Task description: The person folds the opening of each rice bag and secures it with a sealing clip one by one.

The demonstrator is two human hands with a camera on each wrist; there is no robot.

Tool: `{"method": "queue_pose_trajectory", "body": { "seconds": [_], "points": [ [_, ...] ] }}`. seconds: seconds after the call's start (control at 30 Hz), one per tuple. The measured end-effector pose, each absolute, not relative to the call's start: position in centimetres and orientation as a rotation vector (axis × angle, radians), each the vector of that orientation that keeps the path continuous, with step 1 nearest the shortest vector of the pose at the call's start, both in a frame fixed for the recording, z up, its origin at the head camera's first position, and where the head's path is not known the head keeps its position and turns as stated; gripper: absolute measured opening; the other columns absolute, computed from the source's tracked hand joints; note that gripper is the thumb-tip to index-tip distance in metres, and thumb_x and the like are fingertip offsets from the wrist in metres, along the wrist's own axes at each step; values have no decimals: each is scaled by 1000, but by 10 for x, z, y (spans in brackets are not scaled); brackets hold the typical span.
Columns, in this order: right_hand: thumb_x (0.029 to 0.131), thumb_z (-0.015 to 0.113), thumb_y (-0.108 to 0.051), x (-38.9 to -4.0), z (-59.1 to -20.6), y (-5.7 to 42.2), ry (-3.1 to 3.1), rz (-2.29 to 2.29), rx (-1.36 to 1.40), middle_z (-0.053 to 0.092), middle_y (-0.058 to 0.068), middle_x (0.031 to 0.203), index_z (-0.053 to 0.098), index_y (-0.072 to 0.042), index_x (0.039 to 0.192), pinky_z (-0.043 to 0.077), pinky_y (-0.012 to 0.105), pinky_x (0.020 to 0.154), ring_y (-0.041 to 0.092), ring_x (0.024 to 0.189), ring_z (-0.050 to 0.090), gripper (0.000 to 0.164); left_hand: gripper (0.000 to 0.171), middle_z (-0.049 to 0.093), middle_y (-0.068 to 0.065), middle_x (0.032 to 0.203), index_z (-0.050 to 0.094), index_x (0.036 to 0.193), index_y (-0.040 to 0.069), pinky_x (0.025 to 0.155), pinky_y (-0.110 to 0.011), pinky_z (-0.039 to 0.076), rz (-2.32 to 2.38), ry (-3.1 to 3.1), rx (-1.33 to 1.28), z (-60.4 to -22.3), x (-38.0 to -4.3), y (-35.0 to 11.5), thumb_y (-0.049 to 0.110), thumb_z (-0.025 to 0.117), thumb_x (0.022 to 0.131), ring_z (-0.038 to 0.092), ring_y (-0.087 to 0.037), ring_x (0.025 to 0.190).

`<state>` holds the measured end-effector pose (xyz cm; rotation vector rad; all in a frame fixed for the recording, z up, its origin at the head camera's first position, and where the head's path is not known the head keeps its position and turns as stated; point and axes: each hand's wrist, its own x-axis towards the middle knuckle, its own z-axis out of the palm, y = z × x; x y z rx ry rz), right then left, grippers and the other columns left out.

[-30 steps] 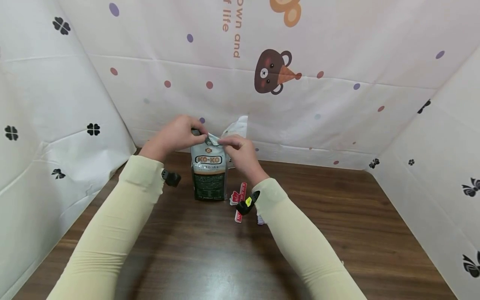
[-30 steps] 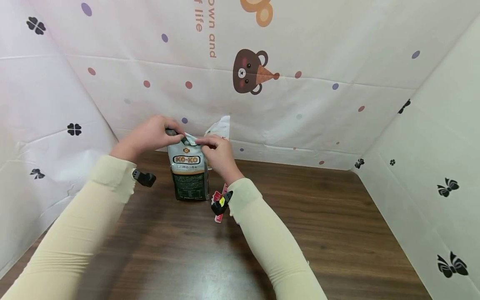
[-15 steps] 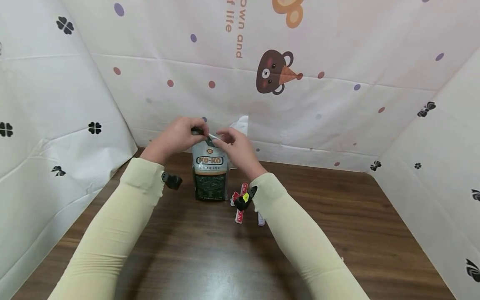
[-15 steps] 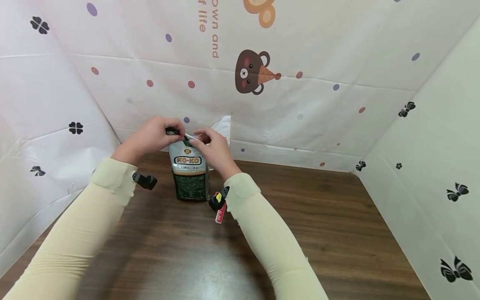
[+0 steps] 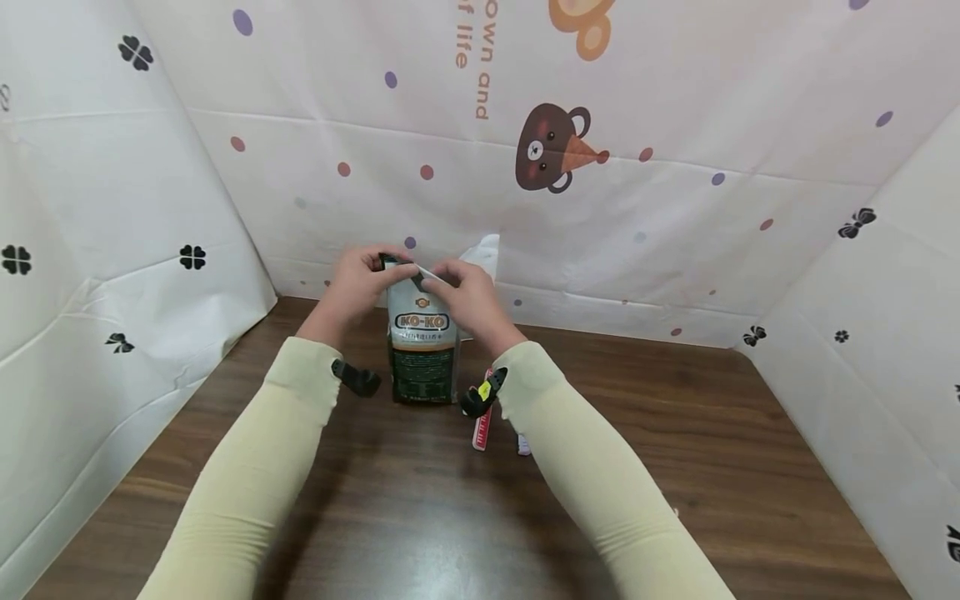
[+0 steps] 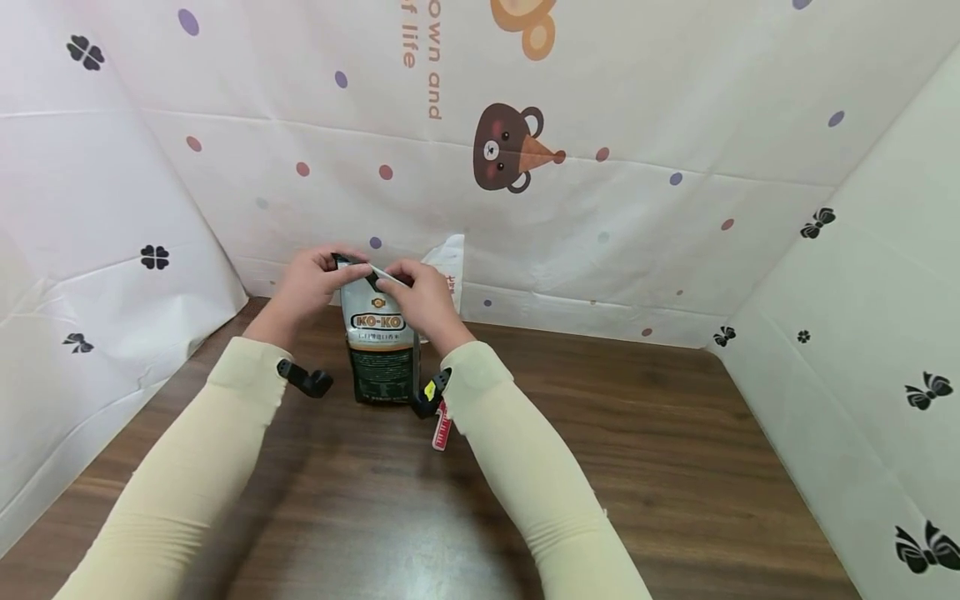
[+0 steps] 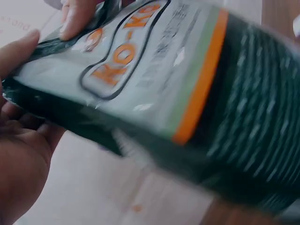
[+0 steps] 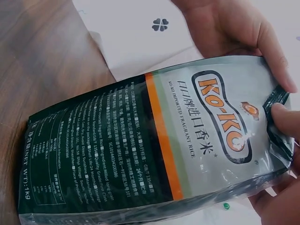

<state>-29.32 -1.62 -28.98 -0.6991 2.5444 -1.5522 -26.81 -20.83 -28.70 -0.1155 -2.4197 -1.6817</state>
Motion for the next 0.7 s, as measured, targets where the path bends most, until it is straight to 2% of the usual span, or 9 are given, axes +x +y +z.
{"method": "queue_pose_trajectory", "body": {
  "seconds": [0.13, 0.23, 0.53, 0.6, 0.7],
  "points": [
    [94, 62, -37, -294, -291, -15, 2524, -1585, -670, 67, -6, 99, 67, -26, 100, 50, 37, 88, 14, 95, 60, 13, 40, 67, 0, 93, 73, 100, 9, 78, -29, 54, -1914, -2236, -68, -297, -270, -202, 45, 73, 83, 59, -16, 94],
    [94, 63, -37, -295, -292, -15, 2518, -1603, -660, 67, -6, 99, 68, -26, 100, 50, 36, 88, 14, 95, 60, 14, 35, 66, 0, 86, 72, 91, 7, 74, -28, 54, -1972, -2135, -55, -301, -272, -198, 42, 71, 86, 60, -16, 88],
    [93, 63, -38, -299, -300, -10, 2513, -1644, -697, 70, -5, 98, 71, -25, 104, 53, 34, 81, 13, 89, 64, 19, 32, 68, 1, 82, 73, 100, 5, 67, -25, 56, -2151, -1843, -68, -306, -271, -189, 35, 68, 89, 65, -12, 76],
    [93, 64, -37, -299, -303, -7, 2495, -1682, -690, 71, -4, 97, 72, -24, 105, 54, 34, 79, 13, 88, 65, 19, 28, 69, 1, 82, 74, 98, 7, 66, -24, 56, -2166, -1780, -88, -307, -272, -187, 33, 69, 89, 66, -12, 74],
    [92, 65, -38, -300, -308, -1, 2464, -1742, -675, 72, -4, 97, 73, -25, 104, 55, 32, 76, 13, 88, 66, 20, 29, 70, 1, 82, 74, 98, 3, 65, -24, 56, -2173, -1703, -104, -308, -273, -182, 30, 69, 89, 66, -11, 73]
  ]
}}
